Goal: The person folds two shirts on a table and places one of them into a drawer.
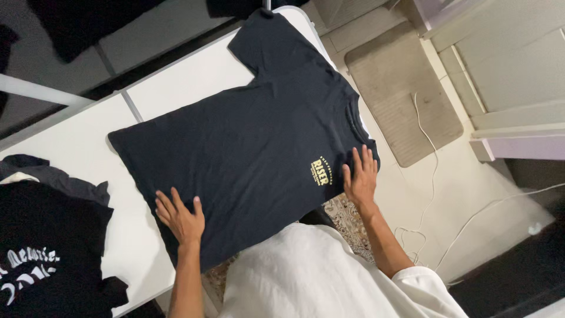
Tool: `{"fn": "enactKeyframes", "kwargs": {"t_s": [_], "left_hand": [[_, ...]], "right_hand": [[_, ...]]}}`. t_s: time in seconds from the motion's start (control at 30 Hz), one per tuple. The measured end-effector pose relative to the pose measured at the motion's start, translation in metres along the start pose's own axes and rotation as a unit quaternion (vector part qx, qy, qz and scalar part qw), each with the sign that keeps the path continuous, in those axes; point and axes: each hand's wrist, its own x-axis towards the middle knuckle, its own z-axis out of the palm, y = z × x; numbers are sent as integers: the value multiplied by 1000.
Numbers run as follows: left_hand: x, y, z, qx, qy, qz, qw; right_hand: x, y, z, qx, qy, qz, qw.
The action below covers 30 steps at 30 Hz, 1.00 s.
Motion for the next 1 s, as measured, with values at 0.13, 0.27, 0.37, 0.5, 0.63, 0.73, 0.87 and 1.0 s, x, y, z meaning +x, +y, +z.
{"fn": "enactKeyframes", "kwargs": {"t_s": [0.13,0.27,0.37,0.5,0.63,0.73,0.87,1.0], "left_hand": [[84,18,23,-6,6,3,1000],[144,22,38,20,10,-11,1000],[170,30,49,28,11,11,999],[188,76,77,22,-60,65,996],[211,98,87,23,-69,30,997],[227,95,83,31,-75,9,997],[254,89,80,25,-74,0,997],[273,84,79,16,-64,-3,998]], "right_hand": [[89,-16,13,19,-27,-73,997],[182,-30,50,14,-71,-151,986],[235,-44,82,15,-91,-194,977],[281,-64,115,-3,-142,-230,963],[307,-74,131,-35,-148,-252,956],[324,-81,139,-26,-139,-260,955],[354,-94,153,-33,-137,-269,953],[373,-105,166,-17,-130,-283,950]]}}
